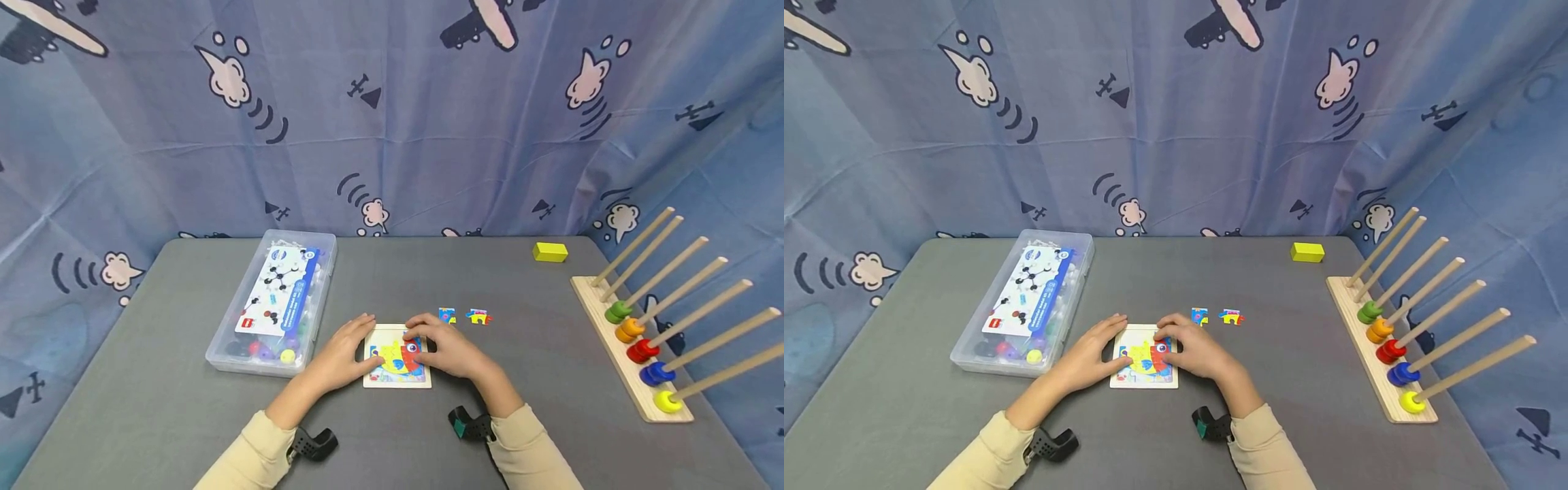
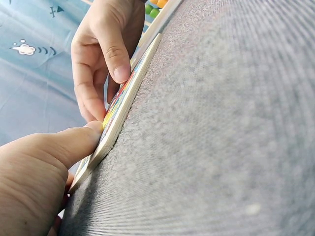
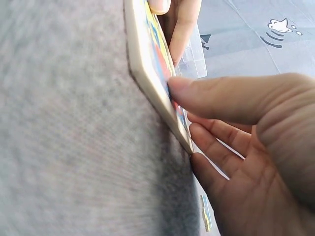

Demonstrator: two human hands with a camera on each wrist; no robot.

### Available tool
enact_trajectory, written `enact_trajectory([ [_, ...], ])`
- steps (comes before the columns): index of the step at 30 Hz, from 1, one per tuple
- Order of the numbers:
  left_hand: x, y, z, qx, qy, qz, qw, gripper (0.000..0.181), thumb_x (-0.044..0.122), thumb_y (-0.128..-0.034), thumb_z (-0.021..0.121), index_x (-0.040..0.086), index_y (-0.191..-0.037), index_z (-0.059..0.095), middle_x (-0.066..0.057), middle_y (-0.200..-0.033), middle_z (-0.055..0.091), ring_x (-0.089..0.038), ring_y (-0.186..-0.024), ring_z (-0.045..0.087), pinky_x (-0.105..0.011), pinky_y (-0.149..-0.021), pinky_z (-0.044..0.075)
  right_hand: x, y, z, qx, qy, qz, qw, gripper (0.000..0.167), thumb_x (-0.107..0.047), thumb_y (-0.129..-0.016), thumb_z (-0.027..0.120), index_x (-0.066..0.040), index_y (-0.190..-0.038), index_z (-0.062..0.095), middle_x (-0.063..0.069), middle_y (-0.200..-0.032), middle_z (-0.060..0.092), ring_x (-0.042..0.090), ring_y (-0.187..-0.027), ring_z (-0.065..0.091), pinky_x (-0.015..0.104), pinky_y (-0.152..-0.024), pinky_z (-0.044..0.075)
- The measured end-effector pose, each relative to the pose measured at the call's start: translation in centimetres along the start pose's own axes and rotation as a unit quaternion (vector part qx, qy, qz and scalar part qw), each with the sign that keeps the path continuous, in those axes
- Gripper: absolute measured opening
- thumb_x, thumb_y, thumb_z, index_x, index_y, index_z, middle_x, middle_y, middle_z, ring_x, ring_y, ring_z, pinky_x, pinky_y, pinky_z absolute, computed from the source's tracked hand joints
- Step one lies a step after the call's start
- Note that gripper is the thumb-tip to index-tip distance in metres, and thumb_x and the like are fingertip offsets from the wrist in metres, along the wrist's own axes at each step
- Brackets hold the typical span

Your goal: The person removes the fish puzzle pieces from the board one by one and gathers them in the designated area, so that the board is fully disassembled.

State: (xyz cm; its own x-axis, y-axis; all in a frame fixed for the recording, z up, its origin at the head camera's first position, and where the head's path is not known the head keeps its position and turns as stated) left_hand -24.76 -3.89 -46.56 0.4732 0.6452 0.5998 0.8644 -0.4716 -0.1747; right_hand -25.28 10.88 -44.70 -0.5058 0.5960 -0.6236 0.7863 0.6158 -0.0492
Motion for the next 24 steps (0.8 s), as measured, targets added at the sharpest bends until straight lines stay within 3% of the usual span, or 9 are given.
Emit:
enact_trajectory([
  [16,0.1,-0.09,-0.24,0.004,-0.007,0.002,1.0,0.067,0.034,-0.0831,0.07,-0.003,-0.135,0.049,-0.016,-0.144,0.045,-0.032,-0.137,0.036,-0.05,-0.111,0.033,0.14,-0.14,-0.05,0.013,-0.018,0.011,0.9997,0.024,-0.008,-0.082,0.072,-0.012,-0.103,0.062,0.003,-0.118,0.049,0.021,-0.112,0.046,0.041,-0.096,0.043],
  [24,0.1,0.05,-0.07,0.001,-0.003,0.001,1.0,0.068,0.035,-0.0834,0.069,-0.002,-0.136,0.048,-0.016,-0.145,0.044,-0.033,-0.137,0.036,-0.051,-0.111,0.033,0.34,0.01,-0.17,0.022,-0.017,0.023,0.9993,0.036,-0.009,-0.082,0.072,-0.009,-0.117,0.059,0.005,-0.121,0.053,0.023,-0.115,0.048,0.046,-0.099,0.043],
])
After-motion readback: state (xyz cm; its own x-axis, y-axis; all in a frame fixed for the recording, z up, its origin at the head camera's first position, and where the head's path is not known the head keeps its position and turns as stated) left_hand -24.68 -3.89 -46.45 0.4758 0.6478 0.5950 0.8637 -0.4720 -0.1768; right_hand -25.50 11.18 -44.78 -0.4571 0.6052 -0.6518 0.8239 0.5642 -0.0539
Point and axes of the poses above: each hand's wrist, its own y-axis away from the middle knuckle, its own z-axis out of the palm, x = y × z, the point moved 9 cm from there along -y, towards the middle knuckle
